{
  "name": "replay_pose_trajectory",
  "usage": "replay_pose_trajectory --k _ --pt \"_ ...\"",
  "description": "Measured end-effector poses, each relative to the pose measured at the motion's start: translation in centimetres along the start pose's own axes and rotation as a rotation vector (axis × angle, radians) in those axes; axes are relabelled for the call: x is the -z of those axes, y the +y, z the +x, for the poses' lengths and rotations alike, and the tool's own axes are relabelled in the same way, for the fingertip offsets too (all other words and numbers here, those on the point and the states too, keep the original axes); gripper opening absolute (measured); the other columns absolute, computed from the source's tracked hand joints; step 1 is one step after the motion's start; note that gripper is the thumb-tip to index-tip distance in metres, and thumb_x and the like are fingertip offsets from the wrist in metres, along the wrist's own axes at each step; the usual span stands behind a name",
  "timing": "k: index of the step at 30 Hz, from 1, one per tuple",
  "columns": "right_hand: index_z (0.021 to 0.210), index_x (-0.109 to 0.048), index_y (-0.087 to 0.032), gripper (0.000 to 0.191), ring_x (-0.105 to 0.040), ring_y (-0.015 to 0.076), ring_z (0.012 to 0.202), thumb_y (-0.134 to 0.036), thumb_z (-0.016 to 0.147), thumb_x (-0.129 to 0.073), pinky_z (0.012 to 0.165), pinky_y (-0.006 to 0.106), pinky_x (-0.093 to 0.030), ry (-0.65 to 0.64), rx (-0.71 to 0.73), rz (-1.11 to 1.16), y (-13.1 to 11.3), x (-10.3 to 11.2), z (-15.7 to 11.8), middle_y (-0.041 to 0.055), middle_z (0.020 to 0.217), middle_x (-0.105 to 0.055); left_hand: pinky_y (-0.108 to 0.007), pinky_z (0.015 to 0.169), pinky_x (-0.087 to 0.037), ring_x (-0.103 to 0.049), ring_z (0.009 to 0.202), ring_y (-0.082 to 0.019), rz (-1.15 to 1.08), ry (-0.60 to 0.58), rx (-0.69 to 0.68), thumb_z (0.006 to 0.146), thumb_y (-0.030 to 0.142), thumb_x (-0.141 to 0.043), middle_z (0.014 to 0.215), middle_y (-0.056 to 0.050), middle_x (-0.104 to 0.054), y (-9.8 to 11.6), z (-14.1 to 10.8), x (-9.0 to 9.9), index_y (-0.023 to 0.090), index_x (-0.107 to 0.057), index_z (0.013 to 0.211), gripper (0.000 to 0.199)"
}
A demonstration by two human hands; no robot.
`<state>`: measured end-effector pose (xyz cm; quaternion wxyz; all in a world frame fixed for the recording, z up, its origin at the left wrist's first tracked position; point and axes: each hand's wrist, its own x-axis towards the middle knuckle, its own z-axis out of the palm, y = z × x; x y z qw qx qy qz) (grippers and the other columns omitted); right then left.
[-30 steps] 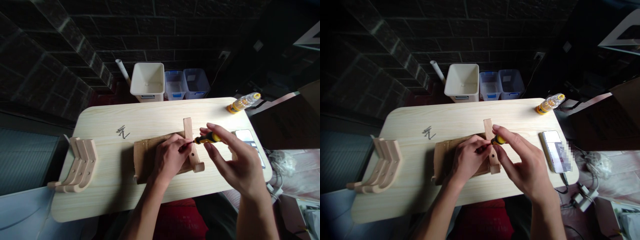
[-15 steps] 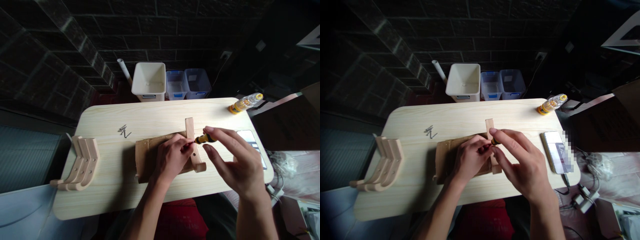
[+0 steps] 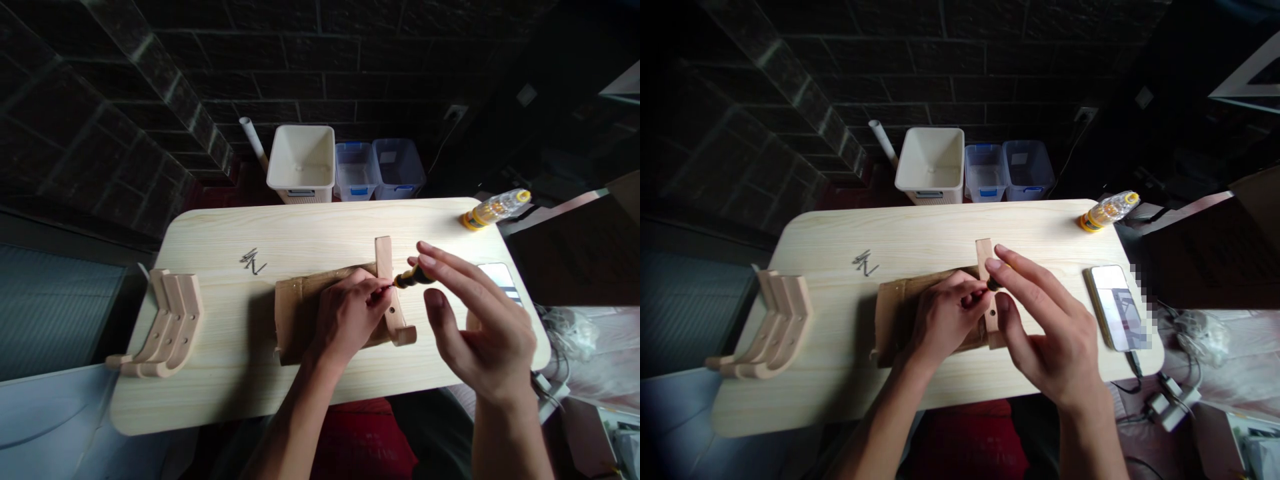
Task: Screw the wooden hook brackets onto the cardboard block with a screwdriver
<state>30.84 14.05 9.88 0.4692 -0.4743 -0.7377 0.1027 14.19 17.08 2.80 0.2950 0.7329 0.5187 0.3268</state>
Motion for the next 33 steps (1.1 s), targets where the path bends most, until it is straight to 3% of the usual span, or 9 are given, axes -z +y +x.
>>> replay_pose_trajectory --k 9,15,21,24,27,33 --pt "0.131 -0.073 -0.03 0.056 -0.077 0.0269 0.108 -0.001 0.083 -0.079 0.089 0.043 -0.067 0.11 0.022 -0.033 0.63 -0.34 -0.15 0.0069 0.12 -0.078 -0.025 0.065 -0.05 -0.065 0.066 -0.011 0.004 0.011 0.001 0.095 0.025 -0.07 0.086 0.002 -0.076 0.01 0.0 -0.03 0.028 -0.081 0.104 0.015" --pt "0.133 -0.071 -0.028 0.049 -0.073 0.0312 0.12 -0.003 0.09 -0.069 0.1 0.053 -0.064 0.056 -0.058 0.083 0.04 -0.45 -0.17 0.0092 0.132 -0.074 -0.024 0.067 -0.05 -0.065 0.068 -0.011 0.02 -0.002 -0.001 0.094 0.025 -0.071 0.087 0.002 -0.075 0.03 0.03 0.0 0.029 -0.08 0.107 0.016" --pt "0.123 -0.074 -0.029 0.047 -0.077 0.0293 0.104 -0.004 0.084 -0.079 0.085 0.049 -0.068 0.172 -0.036 0.031 0.37 -0.88 -0.31 0.0074 0.115 -0.077 -0.025 0.065 -0.05 -0.066 0.068 -0.011 -0.005 0.007 0.016 0.094 0.025 -0.07 0.087 0.002 -0.077 0.13 0.02 0.03 0.028 -0.081 0.104 0.015" --pt "0.122 -0.072 -0.028 0.043 -0.076 0.0315 0.108 -0.006 0.085 -0.078 0.087 0.053 -0.068 0.19 -0.042 0.083 0.39 -0.99 -0.35 0.0095 0.122 -0.075 -0.025 0.067 -0.05 -0.067 0.07 -0.011 -0.006 0.001 0.011 0.095 0.026 -0.069 0.088 0.002 -0.076 0.05 -0.01 -0.03 0.029 -0.081 0.106 0.015" --pt "0.124 -0.07 -0.026 0.041 -0.076 0.0326 0.112 -0.006 0.089 -0.071 0.092 0.057 -0.066 0.127 -0.07 0.153 0.3 -1.01 -0.4 0.0114 0.13 -0.074 -0.026 0.066 -0.048 -0.066 0.069 -0.011 0.024 -0.006 0.016 0.095 0.027 -0.069 0.088 0.003 -0.076 0.0 0.03 -0.1 0.03 -0.081 0.106 0.016" --pt "0.118 -0.073 -0.029 0.042 -0.076 0.0298 0.104 -0.006 0.083 -0.078 0.083 0.051 -0.068 0.203 -0.034 0.05 0.58 -0.92 -0.3 0.0078 0.114 -0.075 -0.025 0.068 -0.05 -0.067 0.069 -0.011 -0.008 0.008 0.016 0.095 0.025 -0.069 0.089 0.003 -0.077 0.06 0.06 0.0 0.028 -0.081 0.105 0.016"
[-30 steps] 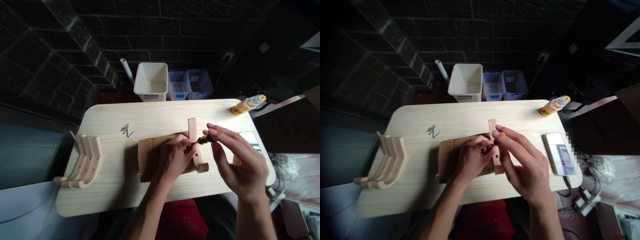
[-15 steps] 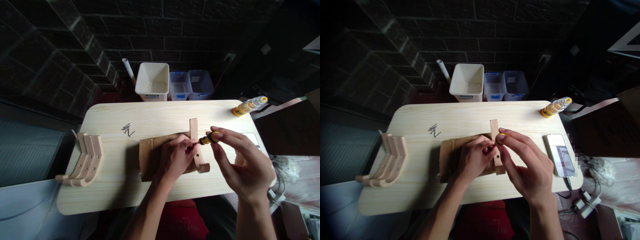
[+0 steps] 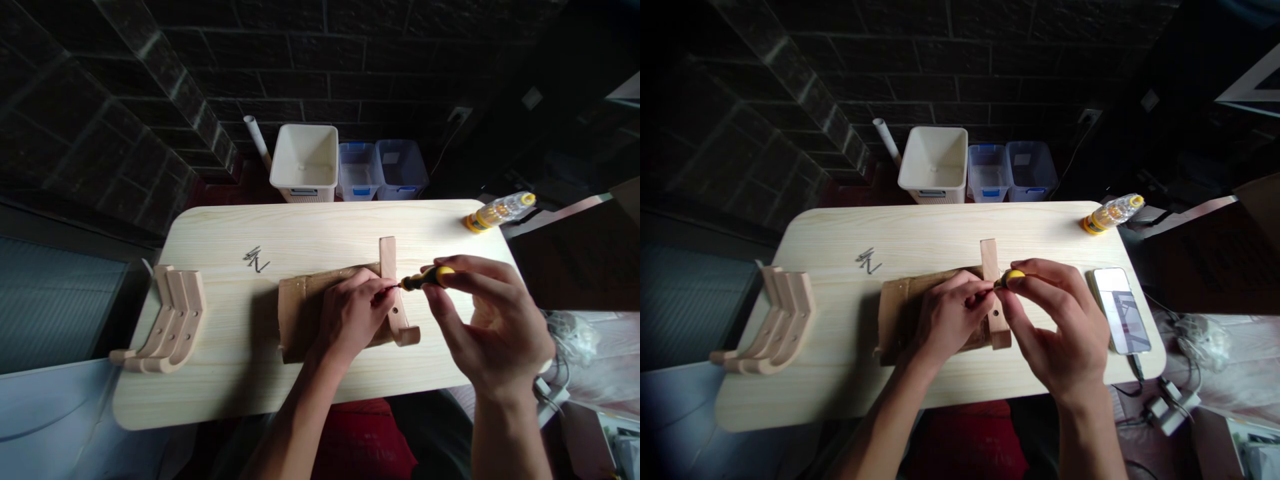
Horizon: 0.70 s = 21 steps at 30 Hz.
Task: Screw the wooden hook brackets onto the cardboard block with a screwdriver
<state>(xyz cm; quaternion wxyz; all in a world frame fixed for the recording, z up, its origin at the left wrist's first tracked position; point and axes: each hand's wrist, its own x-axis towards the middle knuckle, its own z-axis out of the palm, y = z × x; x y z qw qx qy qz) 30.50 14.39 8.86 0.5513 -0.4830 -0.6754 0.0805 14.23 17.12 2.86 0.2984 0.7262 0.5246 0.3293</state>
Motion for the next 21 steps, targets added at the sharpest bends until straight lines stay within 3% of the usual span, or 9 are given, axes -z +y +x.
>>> replay_pose_trajectory --k 5,11,17,21 --pt "0.128 -0.071 -0.026 0.047 -0.073 0.0329 0.116 -0.003 0.088 -0.069 0.093 0.056 -0.064 -0.092 -0.016 0.056 -0.22 0.2 0.1 0.0118 0.132 -0.072 -0.026 0.067 -0.049 -0.066 0.069 -0.011 0.023 -0.001 -0.008 0.094 0.026 -0.07 0.089 0.003 -0.077 0.05 -0.03 0.05 0.029 -0.081 0.107 0.017" --pt "0.126 -0.073 -0.028 0.053 -0.073 0.0275 0.106 -0.001 0.08 -0.079 0.085 0.047 -0.065 -0.034 0.031 -0.015 0.21 0.27 0.0 0.0078 0.114 -0.073 -0.024 0.068 -0.048 -0.066 0.071 -0.01 0.001 -0.026 0.019 0.095 0.024 -0.068 0.09 0.003 -0.076 0.19 0.02 0.14 0.028 -0.081 0.106 0.017" --pt "0.132 -0.069 -0.026 0.054 -0.073 0.0331 0.116 0.001 0.085 -0.07 0.095 0.058 -0.063 -0.091 -0.024 0.102 -0.09 0.15 -0.05 0.0116 0.135 -0.07 -0.025 0.068 -0.047 -0.064 0.069 -0.01 0.032 -0.045 0.027 0.095 0.027 -0.069 0.092 0.004 -0.076 0.12 0.03 0.15 0.03 -0.081 0.108 0.017" --pt "0.13 -0.07 -0.027 0.056 -0.074 0.0315 0.112 0.003 0.082 -0.074 0.089 0.054 -0.064 -0.05 -0.023 0.075 -0.03 0.09 -0.22 0.0093 0.125 -0.074 -0.024 0.068 -0.048 -0.064 0.068 -0.01 0.01 -0.028 0.027 0.094 0.026 -0.07 0.091 0.004 -0.077 0.07 -0.04 0.05 0.03 -0.081 0.107 0.017"
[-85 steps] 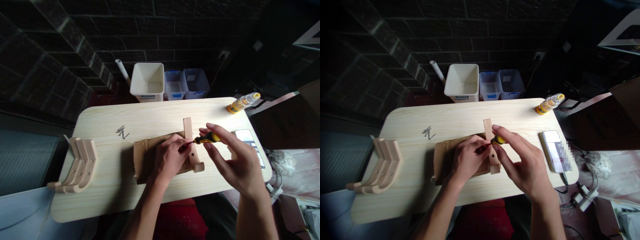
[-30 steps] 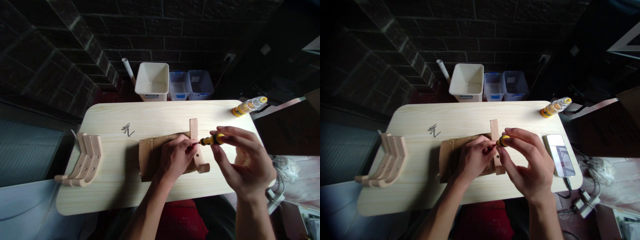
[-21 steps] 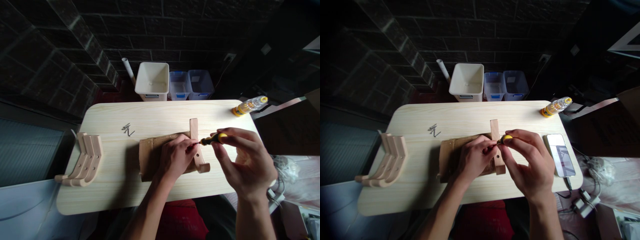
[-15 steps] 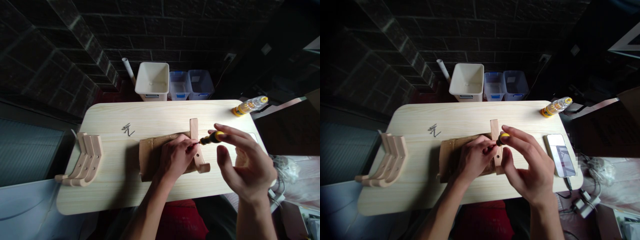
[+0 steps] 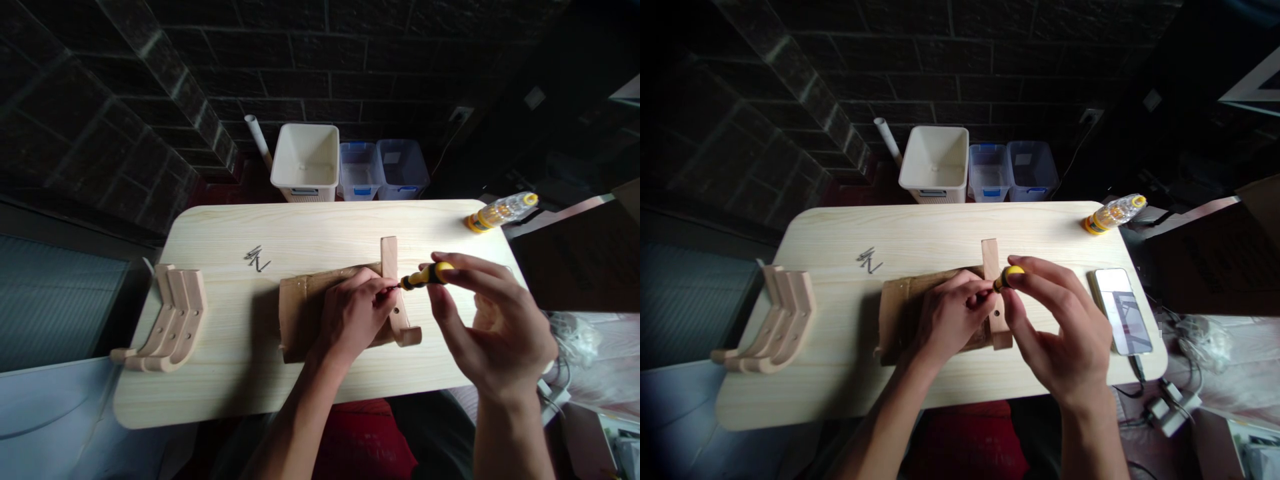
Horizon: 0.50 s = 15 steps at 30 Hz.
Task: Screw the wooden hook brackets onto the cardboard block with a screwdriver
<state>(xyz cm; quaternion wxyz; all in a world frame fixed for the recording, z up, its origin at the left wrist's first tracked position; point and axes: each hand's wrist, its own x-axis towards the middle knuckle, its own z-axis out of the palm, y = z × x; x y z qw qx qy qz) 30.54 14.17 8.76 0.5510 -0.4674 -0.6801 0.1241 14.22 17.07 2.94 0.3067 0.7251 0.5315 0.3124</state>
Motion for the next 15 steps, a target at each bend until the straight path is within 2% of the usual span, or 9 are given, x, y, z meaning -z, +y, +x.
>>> replay_pose_trajectory --k 3,8,15 --pt "0.126 -0.072 -0.027 0.054 -0.073 0.031 0.111 0.001 0.081 -0.078 0.09 0.053 -0.063 0.019 0.021 -0.055 0.11 -0.01 0.05 0.0092 0.122 -0.073 -0.024 0.068 -0.049 -0.065 0.069 -0.01 -0.008 0.01 -0.002 0.094 0.024 -0.069 0.09 0.003 -0.076 0.06 -0.02 0.03 0.029 -0.081 0.106 0.017" --pt "0.132 -0.068 -0.028 0.058 -0.072 0.0325 0.118 0.002 0.084 -0.074 0.096 0.058 -0.062 -0.061 -0.008 0.017 0.02 -0.12 0.11 0.0094 0.132 -0.071 -0.025 0.068 -0.049 -0.065 0.068 -0.01 0.028 0.006 -0.019 0.095 0.028 -0.07 0.089 0.003 -0.076 0.09 0.03 0.08 0.029 -0.081 0.106 0.016" --pt "0.131 -0.07 -0.033 0.061 -0.072 0.0295 0.11 -0.001 0.081 -0.081 0.086 0.051 -0.064 0.006 -0.028 -0.07 0.47 0.08 -0.19 0.0068 0.12 -0.071 -0.025 0.069 -0.05 -0.067 0.069 -0.01 0.001 0.022 -0.023 0.095 0.026 -0.069 0.091 0.003 -0.077 0.07 0.02 0.03 0.029 -0.081 0.105 0.015"
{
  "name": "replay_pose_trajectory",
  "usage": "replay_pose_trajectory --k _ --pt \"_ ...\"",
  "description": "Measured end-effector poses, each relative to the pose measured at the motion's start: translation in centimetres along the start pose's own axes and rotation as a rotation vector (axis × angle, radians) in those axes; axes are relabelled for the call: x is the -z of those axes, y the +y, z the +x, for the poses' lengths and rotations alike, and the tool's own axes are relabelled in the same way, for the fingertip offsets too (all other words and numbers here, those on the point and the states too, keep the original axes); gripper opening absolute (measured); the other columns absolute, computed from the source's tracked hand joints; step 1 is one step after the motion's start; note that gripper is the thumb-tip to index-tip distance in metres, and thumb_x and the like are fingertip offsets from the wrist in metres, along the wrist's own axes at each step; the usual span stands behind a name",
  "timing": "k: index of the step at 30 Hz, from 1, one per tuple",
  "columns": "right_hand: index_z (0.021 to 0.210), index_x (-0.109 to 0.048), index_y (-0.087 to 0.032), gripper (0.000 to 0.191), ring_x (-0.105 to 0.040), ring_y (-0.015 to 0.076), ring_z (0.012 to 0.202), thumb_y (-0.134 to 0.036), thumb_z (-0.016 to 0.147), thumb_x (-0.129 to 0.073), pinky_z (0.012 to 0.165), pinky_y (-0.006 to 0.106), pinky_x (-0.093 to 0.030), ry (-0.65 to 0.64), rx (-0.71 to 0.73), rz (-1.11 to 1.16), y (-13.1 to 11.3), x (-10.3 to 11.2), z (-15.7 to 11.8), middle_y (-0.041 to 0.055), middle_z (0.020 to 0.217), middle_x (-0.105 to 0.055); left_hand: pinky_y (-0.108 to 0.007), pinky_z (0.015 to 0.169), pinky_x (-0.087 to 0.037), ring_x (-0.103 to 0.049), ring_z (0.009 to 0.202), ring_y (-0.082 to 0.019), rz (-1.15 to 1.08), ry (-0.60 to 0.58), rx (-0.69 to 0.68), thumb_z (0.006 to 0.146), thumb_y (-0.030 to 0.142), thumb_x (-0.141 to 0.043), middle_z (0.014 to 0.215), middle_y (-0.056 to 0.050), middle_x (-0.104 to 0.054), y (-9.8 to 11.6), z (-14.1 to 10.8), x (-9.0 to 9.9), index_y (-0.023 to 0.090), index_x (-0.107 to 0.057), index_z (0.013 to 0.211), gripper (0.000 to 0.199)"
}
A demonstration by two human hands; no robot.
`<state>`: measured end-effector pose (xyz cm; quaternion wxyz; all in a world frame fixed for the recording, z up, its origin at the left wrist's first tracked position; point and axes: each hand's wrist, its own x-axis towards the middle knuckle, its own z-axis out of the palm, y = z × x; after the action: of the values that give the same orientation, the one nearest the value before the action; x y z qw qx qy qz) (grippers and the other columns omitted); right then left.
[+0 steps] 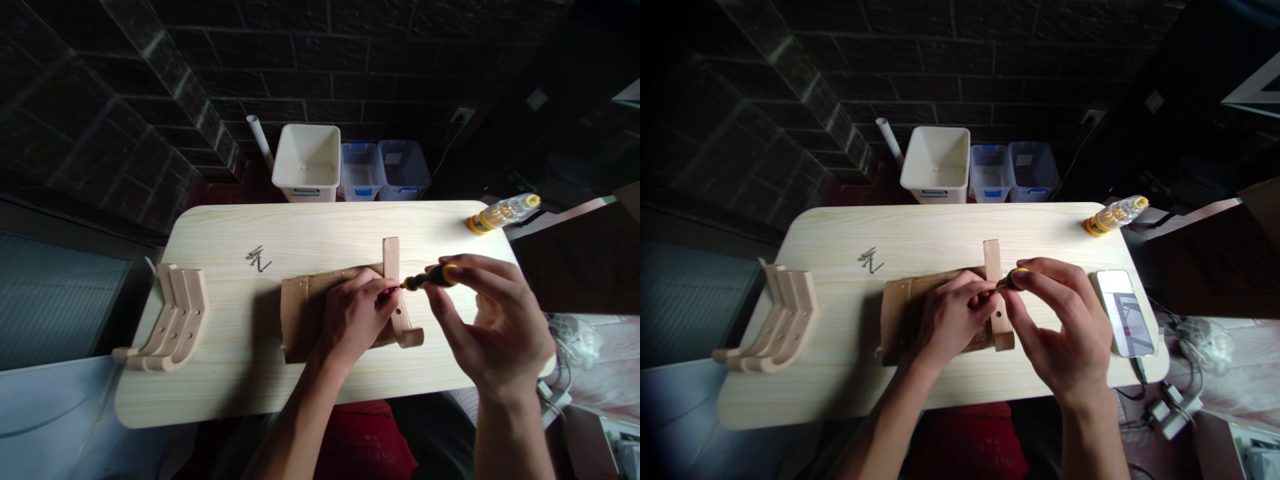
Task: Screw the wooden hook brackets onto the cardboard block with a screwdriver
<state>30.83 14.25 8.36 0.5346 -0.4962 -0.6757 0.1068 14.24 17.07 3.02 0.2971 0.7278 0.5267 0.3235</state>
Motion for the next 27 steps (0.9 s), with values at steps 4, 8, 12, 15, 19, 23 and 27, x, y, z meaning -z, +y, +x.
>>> replay_pose_trajectory --k 4,8,12,15,19,23,27 --pt "0.138 -0.067 -0.034 0.066 -0.072 0.0267 0.107 -0.003 0.082 -0.082 0.087 0.047 -0.063 -0.045 0.002 -0.051 0.2 -0.1 0.1 0.0059 0.119 -0.071 -0.025 0.07 -0.051 -0.067 0.071 -0.011 0.013 -0.005 0.016 0.095 0.026 -0.069 0.092 0.004 -0.078 0.1 -0.1 0.0 0.029 -0.08 0.104 0.015" --pt "0.144 -0.062 -0.035 0.067 -0.074 0.0249 0.106 -0.006 0.086 -0.079 0.092 0.045 -0.063 -0.125 -0.017 -0.054 0.4 -0.2 0.0 0.0054 0.125 -0.073 -0.026 0.073 -0.052 -0.069 0.074 -0.012 0.036 -0.005 0.005 0.096 0.03 -0.068 0.094 0.004 -0.078 0.1 0.0 0.0 0.03 -0.08 0.107 0.015" --pt "0.155 -0.052 -0.036 0.074 -0.077 0.0259 0.108 -0.01 0.09 -0.077 0.098 0.046 -0.063 -0.152 -0.106 -0.017 0.4 -0.2 -0.4 0.0044 0.127 -0.076 -0.026 0.074 -0.052 -0.07 0.077 -0.012 0.044 -0.007 0.001 0.097 0.031 -0.068 0.097 0.003 -0.079 0.0 0.0 0.0 0.03 -0.08 0.108 0.017" --pt "0.153 -0.054 -0.033 0.071 -0.078 0.028 0.109 -0.011 0.09 -0.077 0.1 0.049 -0.062 -0.117 -0.174 0.007 0.0 -0.4 -0.4 0.006 0.124 -0.078 -0.026 0.072 -0.052 -0.069 0.073 -0.011 0.036 -0.014 0.01 0.097 0.031 -0.067 0.096 0.003 -0.078 0.0 0.1 0.1 0.03 -0.08 0.108 0.017" --pt "0.14 -0.065 -0.027 0.054 -0.078 0.0277 0.1 -0.01 0.09 -0.075 0.096 0.05 -0.062 0.055 -0.168 0.094 -0.5 -0.3 0.0 0.0074 0.112 -0.078 -0.025 0.068 -0.05 -0.066 0.069 -0.01 0.031 -0.024 0.026 0.097 0.03 -0.068 0.092 0.003 -0.077 0.1 0.0 0.1 0.029 -0.08 0.103 0.014" --pt "0.129 -0.065 -0.026 0.035 -0.073 0.0222 0.089 -0.016 0.095 -0.067 0.079 0.04 -0.061 0.096 -0.209 0.16 -0.2 0.6 0.4 0.0048 0.102 -0.07 -0.025 0.069 -0.052 -0.068 0.074 -0.012 -0.011 -0.031 0.01 0.097 0.025 -0.067 0.095 0.0 -0.077 0.1 0.0 0.4 0.027 -0.08 0.104 0.015" --pt "0.113 -0.066 -0.024 0.017 -0.058 0.0138 0.067 -0.029 0.097 -0.069 0.056 0.026 -0.047 -0.259 -0.453 -0.009 0.7 1.3 0.4 -0.0012 0.082 -0.06 -0.026 0.074 -0.055 -0.072 0.083 -0.014 -0.052 -0.061 -0.008 0.094 0.017 -0.067 0.101 -0.001 -0.078 0.3 0.0 0.9 0.025 -0.078 0.108 0.02"
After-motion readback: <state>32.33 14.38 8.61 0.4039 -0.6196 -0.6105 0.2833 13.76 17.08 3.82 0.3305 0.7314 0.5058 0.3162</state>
